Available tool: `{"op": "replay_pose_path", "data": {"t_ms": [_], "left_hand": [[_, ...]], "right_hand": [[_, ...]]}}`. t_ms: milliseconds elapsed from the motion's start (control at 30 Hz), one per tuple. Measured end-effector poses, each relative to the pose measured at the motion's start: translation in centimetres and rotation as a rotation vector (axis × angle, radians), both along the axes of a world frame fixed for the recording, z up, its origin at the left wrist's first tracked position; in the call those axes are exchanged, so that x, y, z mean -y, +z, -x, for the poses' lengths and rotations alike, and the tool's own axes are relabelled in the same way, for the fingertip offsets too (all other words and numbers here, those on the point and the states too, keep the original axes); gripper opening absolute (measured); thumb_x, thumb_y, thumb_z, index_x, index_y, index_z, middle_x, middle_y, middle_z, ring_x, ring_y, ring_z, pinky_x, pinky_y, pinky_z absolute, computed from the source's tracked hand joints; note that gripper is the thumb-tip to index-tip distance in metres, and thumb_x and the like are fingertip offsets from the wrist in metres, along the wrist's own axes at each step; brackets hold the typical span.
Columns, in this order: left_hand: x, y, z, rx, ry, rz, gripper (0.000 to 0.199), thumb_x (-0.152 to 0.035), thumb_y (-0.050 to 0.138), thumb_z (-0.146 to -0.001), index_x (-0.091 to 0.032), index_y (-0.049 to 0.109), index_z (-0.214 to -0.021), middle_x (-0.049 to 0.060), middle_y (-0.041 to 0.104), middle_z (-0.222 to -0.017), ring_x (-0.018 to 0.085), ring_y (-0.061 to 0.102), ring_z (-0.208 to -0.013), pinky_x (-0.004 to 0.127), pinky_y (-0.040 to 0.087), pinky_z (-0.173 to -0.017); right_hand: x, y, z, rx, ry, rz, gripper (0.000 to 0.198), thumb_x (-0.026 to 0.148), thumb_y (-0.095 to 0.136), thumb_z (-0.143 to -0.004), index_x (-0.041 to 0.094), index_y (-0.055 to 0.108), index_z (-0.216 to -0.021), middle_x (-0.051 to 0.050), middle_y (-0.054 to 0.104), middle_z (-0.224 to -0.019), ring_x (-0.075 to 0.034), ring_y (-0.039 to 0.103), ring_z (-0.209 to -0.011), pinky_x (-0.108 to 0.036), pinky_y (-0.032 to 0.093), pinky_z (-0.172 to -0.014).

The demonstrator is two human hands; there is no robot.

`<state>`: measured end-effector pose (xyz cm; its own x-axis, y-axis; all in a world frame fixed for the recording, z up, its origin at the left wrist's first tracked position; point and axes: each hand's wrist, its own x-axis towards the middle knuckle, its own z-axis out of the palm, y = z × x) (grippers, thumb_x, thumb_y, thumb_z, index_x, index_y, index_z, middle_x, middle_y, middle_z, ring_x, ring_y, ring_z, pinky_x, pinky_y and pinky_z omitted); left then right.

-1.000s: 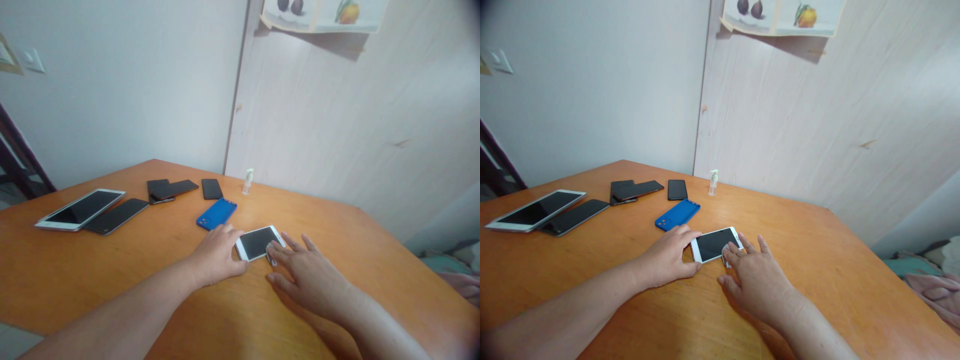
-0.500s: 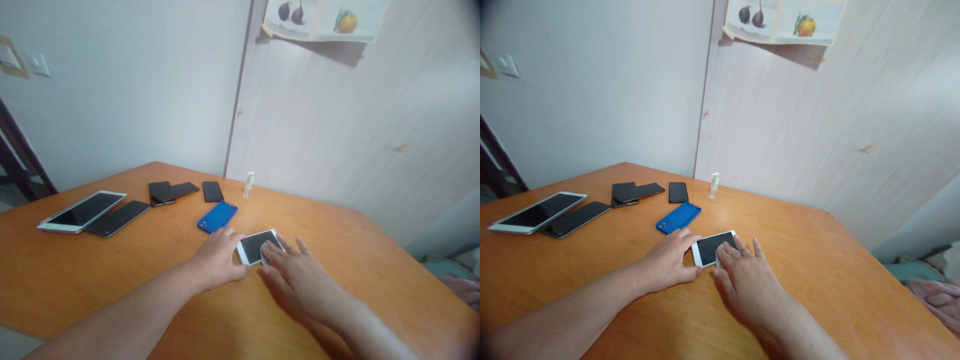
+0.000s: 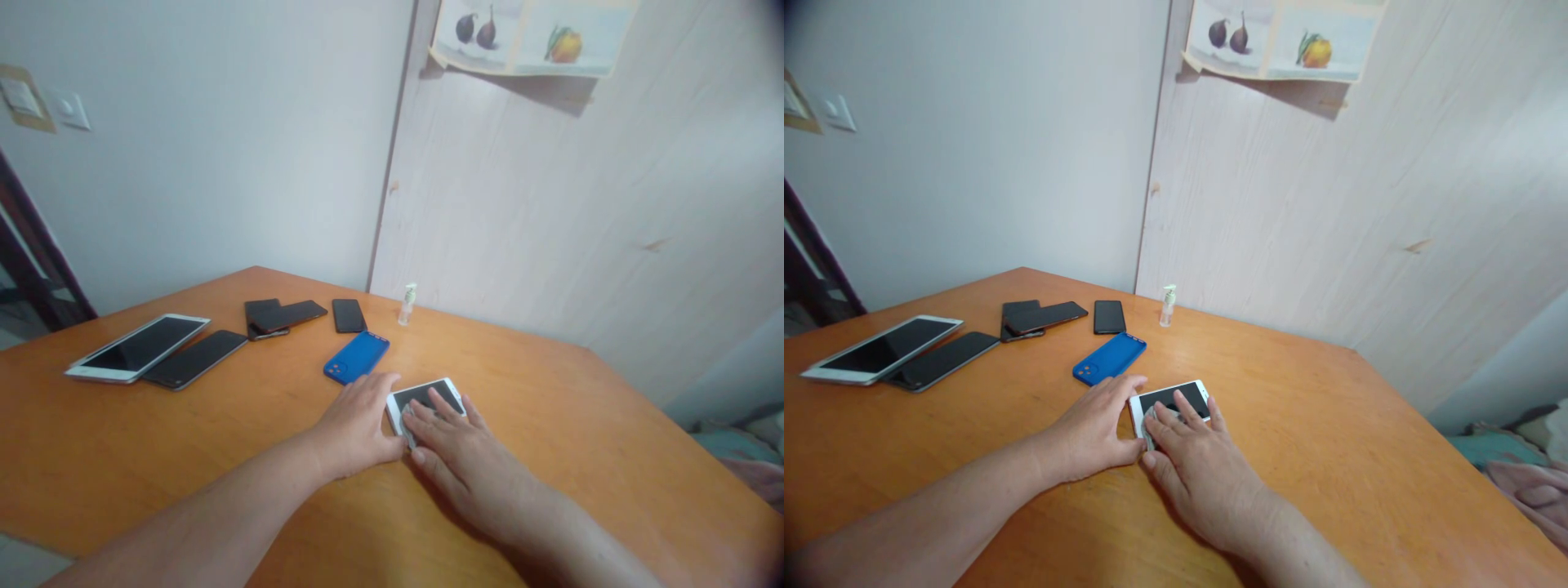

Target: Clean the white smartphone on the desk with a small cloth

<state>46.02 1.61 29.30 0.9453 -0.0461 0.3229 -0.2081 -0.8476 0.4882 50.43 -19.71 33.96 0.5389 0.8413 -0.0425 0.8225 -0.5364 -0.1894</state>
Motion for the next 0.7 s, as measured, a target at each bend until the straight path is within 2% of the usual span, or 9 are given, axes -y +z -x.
{"op": "replay_pose_path", "data": {"t_ms": [67,200,267,400,467,600,633,700], "left_hand": [[0.0,0.0,0.1,-0.007,0.011,0.004,0.074,-0.039,0.072,-0.069,-0.018,0.042,-0.134,0.013,0.059,-0.129,0.033,0.053,-0.120,0.045,0.043,-0.102],[0.2,0.3,0.2,-0.032,0.021,-0.001,0.080,-0.036,0.071,-0.069,-0.016,0.038,-0.138,0.015,0.058,-0.130,0.033,0.053,-0.121,0.046,0.043,-0.103],[0.3,0.4,0.2,-0.035,0.021,0.002,0.079,-0.036,0.071,-0.069,-0.016,0.039,-0.138,0.016,0.058,-0.131,0.033,0.054,-0.121,0.046,0.043,-0.103],[0.3,0.3,0.2,-0.025,0.027,0.013,0.079,-0.037,0.071,-0.069,-0.014,0.040,-0.138,0.016,0.059,-0.129,0.034,0.054,-0.121,0.047,0.043,-0.103],[0.3,0.3,0.2,-0.015,0.026,0.018,0.079,-0.036,0.072,-0.068,-0.015,0.041,-0.138,0.016,0.060,-0.128,0.034,0.055,-0.120,0.047,0.043,-0.102],[0.3,0.2,0.2,0.006,0.024,0.029,0.082,-0.035,0.073,-0.067,-0.018,0.040,-0.140,0.014,0.061,-0.126,0.033,0.056,-0.118,0.047,0.043,-0.102],[0.3,0.1,0.1,0.008,0.024,0.031,0.082,-0.035,0.073,-0.067,-0.017,0.040,-0.140,0.014,0.061,-0.125,0.033,0.056,-0.117,0.047,0.043,-0.101],[0.3,0.1,0.1,0.013,0.020,0.034,0.082,-0.034,0.073,-0.067,-0.016,0.040,-0.140,0.015,0.061,-0.124,0.034,0.056,-0.116,0.047,0.044,-0.101]], "right_hand": [[0.1,-0.3,-0.7,0.014,-0.059,0.017,0.054,0.051,0.024,-0.103,0.031,0.038,-0.151,0.001,0.035,-0.158,-0.032,0.016,-0.149,-0.066,0.012,-0.117],[0.6,-1.2,-2.5,0.105,-0.295,0.051,0.058,0.047,0.026,-0.103,0.019,0.039,-0.151,-0.007,0.033,-0.159,-0.041,0.014,-0.148,-0.072,0.012,-0.113],[0.4,-1.4,-2.1,0.096,-0.250,0.027,0.057,0.049,0.027,-0.103,0.021,0.039,-0.151,-0.006,0.034,-0.159,-0.040,0.014,-0.148,-0.071,0.013,-0.114],[-0.1,-1.4,-1.1,0.009,-0.011,-0.045,0.054,0.053,0.026,-0.103,0.033,0.037,-0.151,0.002,0.033,-0.159,-0.032,0.012,-0.150,-0.066,0.010,-0.117],[0.1,-1.8,-1.8,0.010,-0.058,-0.048,0.054,0.053,0.025,-0.103,0.033,0.036,-0.152,0.001,0.033,-0.159,-0.033,0.012,-0.150,-0.068,0.009,-0.116],[0.7,-2.7,-4.3,0.085,-0.318,-0.027,0.055,0.046,0.025,-0.103,0.024,0.037,-0.152,-0.004,0.032,-0.159,-0.041,0.011,-0.149,-0.074,0.010,-0.112],[0.7,-2.7,-4.4,0.093,-0.338,-0.028,0.055,0.045,0.026,-0.103,0.023,0.037,-0.152,-0.004,0.032,-0.159,-0.041,0.010,-0.148,-0.074,0.009,-0.112],[0.2,-2.6,-3.7,0.075,-0.281,-0.046,0.055,0.046,0.028,-0.103,0.025,0.036,-0.153,-0.003,0.033,-0.159,-0.040,0.009,-0.149,-0.073,0.008,-0.113]]}}
